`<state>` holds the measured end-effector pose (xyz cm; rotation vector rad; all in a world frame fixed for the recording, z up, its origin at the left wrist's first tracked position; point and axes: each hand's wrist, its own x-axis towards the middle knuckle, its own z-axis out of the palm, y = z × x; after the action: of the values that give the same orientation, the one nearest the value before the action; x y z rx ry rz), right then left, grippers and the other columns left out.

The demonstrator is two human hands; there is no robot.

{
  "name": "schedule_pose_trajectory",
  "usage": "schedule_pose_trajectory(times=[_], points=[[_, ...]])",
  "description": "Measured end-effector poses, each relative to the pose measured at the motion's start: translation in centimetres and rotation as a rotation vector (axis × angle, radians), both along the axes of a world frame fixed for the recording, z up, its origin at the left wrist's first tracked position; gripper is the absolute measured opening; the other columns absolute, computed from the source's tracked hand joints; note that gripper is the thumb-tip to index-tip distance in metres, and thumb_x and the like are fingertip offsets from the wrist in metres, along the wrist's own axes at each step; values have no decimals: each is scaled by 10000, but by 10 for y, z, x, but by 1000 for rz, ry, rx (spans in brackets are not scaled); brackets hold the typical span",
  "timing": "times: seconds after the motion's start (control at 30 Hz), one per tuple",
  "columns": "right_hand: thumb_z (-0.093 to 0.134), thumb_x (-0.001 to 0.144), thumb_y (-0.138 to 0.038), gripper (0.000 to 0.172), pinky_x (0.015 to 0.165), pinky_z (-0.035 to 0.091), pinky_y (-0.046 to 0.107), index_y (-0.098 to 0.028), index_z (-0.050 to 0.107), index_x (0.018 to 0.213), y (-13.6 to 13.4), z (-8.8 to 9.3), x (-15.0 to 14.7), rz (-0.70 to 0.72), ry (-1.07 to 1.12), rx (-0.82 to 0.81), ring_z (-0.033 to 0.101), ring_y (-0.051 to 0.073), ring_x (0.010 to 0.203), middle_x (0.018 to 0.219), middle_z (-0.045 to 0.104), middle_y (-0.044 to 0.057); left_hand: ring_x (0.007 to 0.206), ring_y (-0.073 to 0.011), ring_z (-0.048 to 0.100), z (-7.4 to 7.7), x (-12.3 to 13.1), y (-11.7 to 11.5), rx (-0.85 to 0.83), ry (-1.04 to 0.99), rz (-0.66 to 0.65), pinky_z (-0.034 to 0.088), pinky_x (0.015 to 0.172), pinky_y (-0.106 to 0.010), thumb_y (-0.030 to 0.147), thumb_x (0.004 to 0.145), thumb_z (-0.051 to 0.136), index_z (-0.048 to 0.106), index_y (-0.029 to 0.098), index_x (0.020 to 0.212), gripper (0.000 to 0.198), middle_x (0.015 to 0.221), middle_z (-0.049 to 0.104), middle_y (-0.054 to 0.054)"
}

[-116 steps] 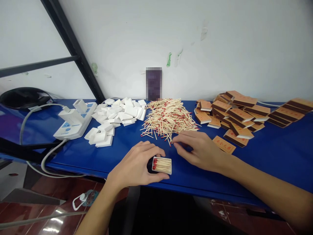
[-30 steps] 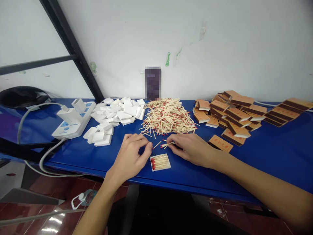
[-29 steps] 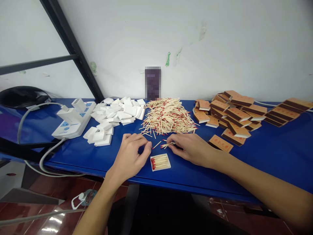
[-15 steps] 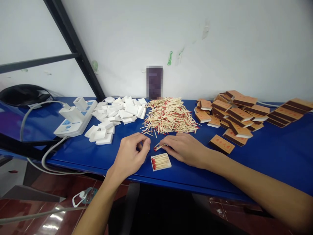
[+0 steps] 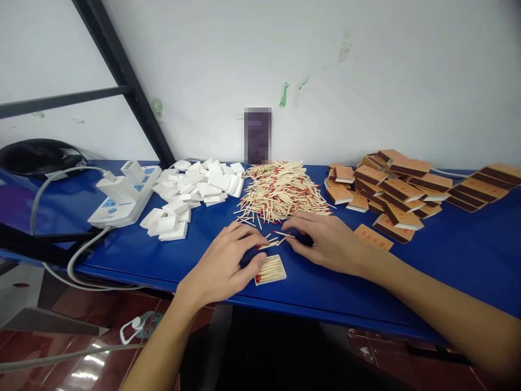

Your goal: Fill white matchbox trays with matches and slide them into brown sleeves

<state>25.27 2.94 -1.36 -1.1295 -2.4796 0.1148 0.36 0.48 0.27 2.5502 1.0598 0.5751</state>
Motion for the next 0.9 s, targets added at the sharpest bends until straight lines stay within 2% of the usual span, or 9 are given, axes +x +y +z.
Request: schedule_pose_trajectory(times=[0.13, 0.33, 0.53, 0.73, 0.8, 0.9], points=[[522, 924, -216, 89, 651, 384, 280, -202, 584, 862, 1, 1, 0, -8, -4, -40, 569, 159, 739, 878, 631, 31, 1147, -253, 547, 0, 0, -1, -41, 50, 5, 329, 1097, -496, 327, 992, 471, 665, 235, 1131, 256, 1222, 640, -44], [527, 874, -169, 104, 630, 360, 280, -204, 524, 776, 0, 6, 2, 0, 27, -59, 514, 149, 683, 771, 572, 10, 1160, -262, 560, 1, -1, -2, -49, 49, -15, 325, 1106, -503, 301, 964, 493, 679, 226, 1118, 253, 1236, 659, -44], [510, 929, -211, 118, 627, 365, 278, -194, 589, 843, 2, 1, -6, 0, 105, -7, 514, 150, 679, 765, 576, 16, 1185, -266, 561, -1, 1, -3, -19, 35, -71, 357, 1090, -470, 255, 923, 514, 672, 220, 1126, 260, 1243, 671, -44], [519, 946, -222, 141, 622, 367, 269, -194, 638, 876, 0, -4, -18, 39, 77, -54, 536, 147, 684, 792, 605, 21, 1080, -246, 575, 0, 2, -3, 41, -72, -6, 427, 995, -414, 218, 889, 530, 617, 210, 1071, 201, 1176, 651, -59], [506, 955, -223, 151, 630, 372, 272, -194, 649, 916, -1, -2, -17, 49, 75, -63, 545, 152, 696, 810, 618, 26, 1076, -247, 558, 1, 2, -4, 44, -78, 11, 443, 966, -398, 189, 862, 534, 583, 208, 1092, 236, 1163, 634, -62], [472, 966, -215, 184, 647, 387, 277, -191, 654, 980, -3, 4, -11, 58, 87, -73, 556, 154, 702, 835, 637, 34, 1117, -255, 541, 2, 1, -5, 34, -60, -2, 420, 1020, -415, 167, 834, 540, 539, 215, 1165, 334, 1216, 615, -62]])
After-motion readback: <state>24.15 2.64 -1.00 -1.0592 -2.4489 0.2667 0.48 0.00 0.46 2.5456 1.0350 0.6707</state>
